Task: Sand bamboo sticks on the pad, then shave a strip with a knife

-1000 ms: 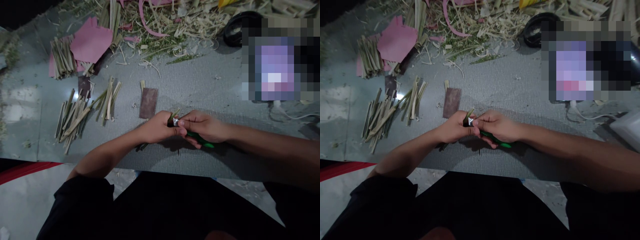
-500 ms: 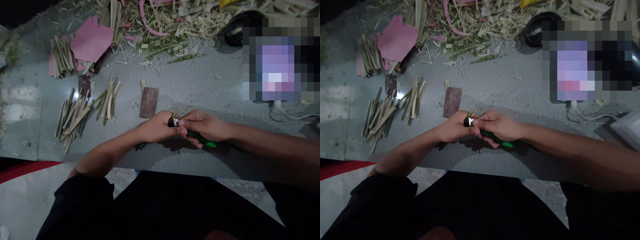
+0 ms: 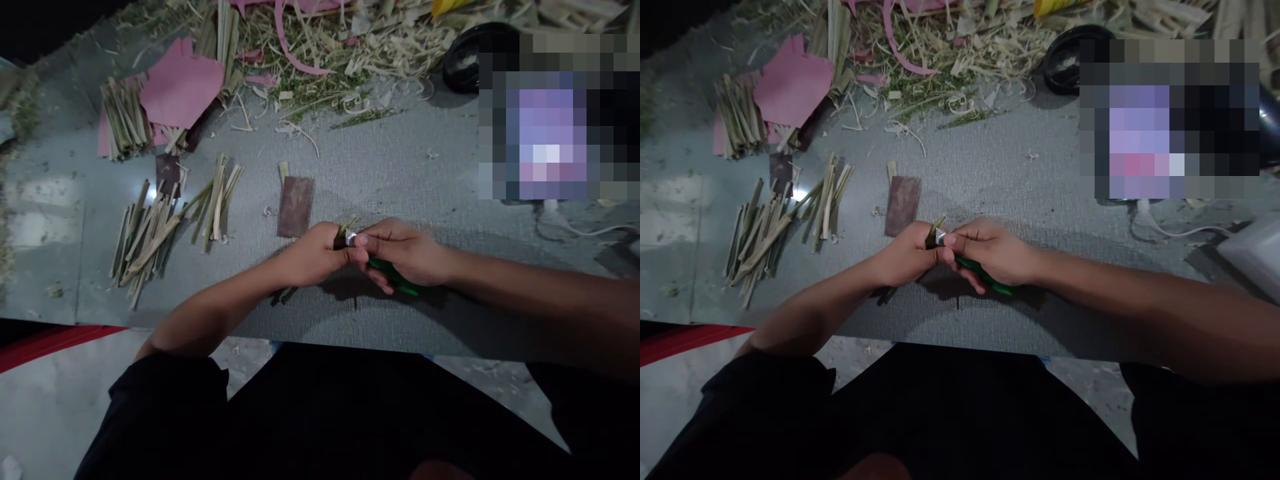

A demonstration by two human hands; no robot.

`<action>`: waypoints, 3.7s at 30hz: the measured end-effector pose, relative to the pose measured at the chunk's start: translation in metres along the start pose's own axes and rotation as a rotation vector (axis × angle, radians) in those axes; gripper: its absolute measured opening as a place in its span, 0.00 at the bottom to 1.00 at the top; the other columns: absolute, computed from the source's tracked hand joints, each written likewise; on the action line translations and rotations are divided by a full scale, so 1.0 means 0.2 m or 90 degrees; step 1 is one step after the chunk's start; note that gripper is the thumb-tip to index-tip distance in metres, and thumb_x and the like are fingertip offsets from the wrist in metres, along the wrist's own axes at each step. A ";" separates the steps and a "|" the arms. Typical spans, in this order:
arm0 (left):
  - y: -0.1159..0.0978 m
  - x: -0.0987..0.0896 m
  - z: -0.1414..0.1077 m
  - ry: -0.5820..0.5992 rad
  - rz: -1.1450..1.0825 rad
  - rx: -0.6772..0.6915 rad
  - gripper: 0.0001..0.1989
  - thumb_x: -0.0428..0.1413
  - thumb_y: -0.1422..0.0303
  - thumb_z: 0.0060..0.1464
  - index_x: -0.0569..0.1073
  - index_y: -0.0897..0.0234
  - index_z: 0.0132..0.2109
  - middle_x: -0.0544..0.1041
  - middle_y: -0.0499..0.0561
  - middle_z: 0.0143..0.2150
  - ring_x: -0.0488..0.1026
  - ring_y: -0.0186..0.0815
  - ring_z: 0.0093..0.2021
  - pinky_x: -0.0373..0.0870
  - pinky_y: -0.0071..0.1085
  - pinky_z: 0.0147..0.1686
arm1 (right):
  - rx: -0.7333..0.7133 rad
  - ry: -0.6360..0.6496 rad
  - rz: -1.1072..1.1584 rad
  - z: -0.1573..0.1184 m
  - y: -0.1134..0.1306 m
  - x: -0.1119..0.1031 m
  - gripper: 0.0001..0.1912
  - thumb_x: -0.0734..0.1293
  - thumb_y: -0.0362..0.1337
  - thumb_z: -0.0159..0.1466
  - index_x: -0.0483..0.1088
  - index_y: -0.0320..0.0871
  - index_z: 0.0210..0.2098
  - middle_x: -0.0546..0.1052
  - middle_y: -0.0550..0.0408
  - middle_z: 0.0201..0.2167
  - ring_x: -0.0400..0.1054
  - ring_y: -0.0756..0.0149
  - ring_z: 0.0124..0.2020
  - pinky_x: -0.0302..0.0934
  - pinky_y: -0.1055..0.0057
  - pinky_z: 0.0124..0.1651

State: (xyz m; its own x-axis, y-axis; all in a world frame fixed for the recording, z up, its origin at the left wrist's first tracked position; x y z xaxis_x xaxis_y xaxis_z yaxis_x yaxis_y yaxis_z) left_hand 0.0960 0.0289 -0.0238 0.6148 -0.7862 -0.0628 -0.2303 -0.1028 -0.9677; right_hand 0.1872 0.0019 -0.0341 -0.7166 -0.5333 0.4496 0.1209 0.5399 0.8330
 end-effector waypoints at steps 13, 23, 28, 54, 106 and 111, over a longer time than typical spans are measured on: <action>0.04 -0.03 -0.01 -0.031 -0.030 -0.094 0.38 0.77 0.34 0.54 0.72 0.62 0.29 0.69 0.44 0.25 0.66 0.30 0.28 0.58 0.30 0.28 | -0.027 0.038 -0.023 0.00 0.03 0.02 0.36 0.79 0.68 0.73 0.68 0.46 0.29 0.72 0.64 0.18 0.65 0.72 0.15 0.64 0.75 0.19; 0.00 0.02 -0.02 0.018 -0.036 -0.073 0.33 0.76 0.36 0.56 0.80 0.64 0.32 0.70 0.44 0.26 0.63 0.29 0.28 0.57 0.29 0.28 | 0.064 0.105 -0.022 -0.01 -0.03 0.02 0.36 0.79 0.70 0.72 0.72 0.45 0.31 0.72 0.62 0.17 0.67 0.71 0.15 0.61 0.76 0.18; 0.02 0.01 -0.01 0.016 0.002 -0.050 0.34 0.74 0.35 0.59 0.80 0.63 0.31 0.74 0.45 0.26 0.67 0.31 0.28 0.61 0.29 0.29 | 0.097 0.107 -0.011 -0.02 -0.04 0.01 0.33 0.79 0.66 0.73 0.73 0.45 0.32 0.71 0.61 0.18 0.66 0.71 0.15 0.61 0.76 0.18; 0.04 -0.01 -0.01 0.001 0.041 -0.057 0.36 0.70 0.32 0.62 0.79 0.63 0.31 0.75 0.46 0.27 0.69 0.33 0.30 0.64 0.31 0.34 | 0.052 0.065 0.024 0.00 -0.01 0.03 0.31 0.81 0.63 0.72 0.71 0.46 0.32 0.69 0.63 0.21 0.64 0.72 0.18 0.65 0.76 0.19; 0.03 0.00 0.00 0.064 -0.010 -0.069 0.33 0.74 0.35 0.59 0.87 0.65 0.37 0.79 0.47 0.29 0.71 0.32 0.30 0.64 0.29 0.33 | 0.100 0.087 -0.002 -0.01 -0.03 0.01 0.32 0.78 0.64 0.76 0.73 0.45 0.32 0.73 0.60 0.17 0.68 0.70 0.15 0.62 0.76 0.19; 0.03 -0.02 0.01 0.043 -0.010 -0.074 0.36 0.74 0.32 0.57 0.85 0.65 0.35 0.81 0.48 0.30 0.75 0.33 0.32 0.70 0.29 0.36 | 0.044 0.017 -0.003 0.00 -0.02 0.01 0.34 0.77 0.69 0.74 0.70 0.47 0.31 0.73 0.60 0.17 0.67 0.69 0.15 0.62 0.73 0.18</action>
State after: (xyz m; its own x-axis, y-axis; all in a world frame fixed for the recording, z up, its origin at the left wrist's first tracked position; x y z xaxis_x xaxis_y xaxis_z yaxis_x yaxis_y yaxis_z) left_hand 0.0936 0.0326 -0.0304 0.5674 -0.8230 -0.0266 -0.3085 -0.1825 -0.9335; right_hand 0.1854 -0.0020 -0.0353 -0.6978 -0.5529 0.4553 0.0696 0.5804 0.8114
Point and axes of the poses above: each hand's wrist, its own z-axis towards the middle knuckle, its own x-axis out of the palm, y = z × x, the point moved 9 cm from there along z, towards the middle knuckle
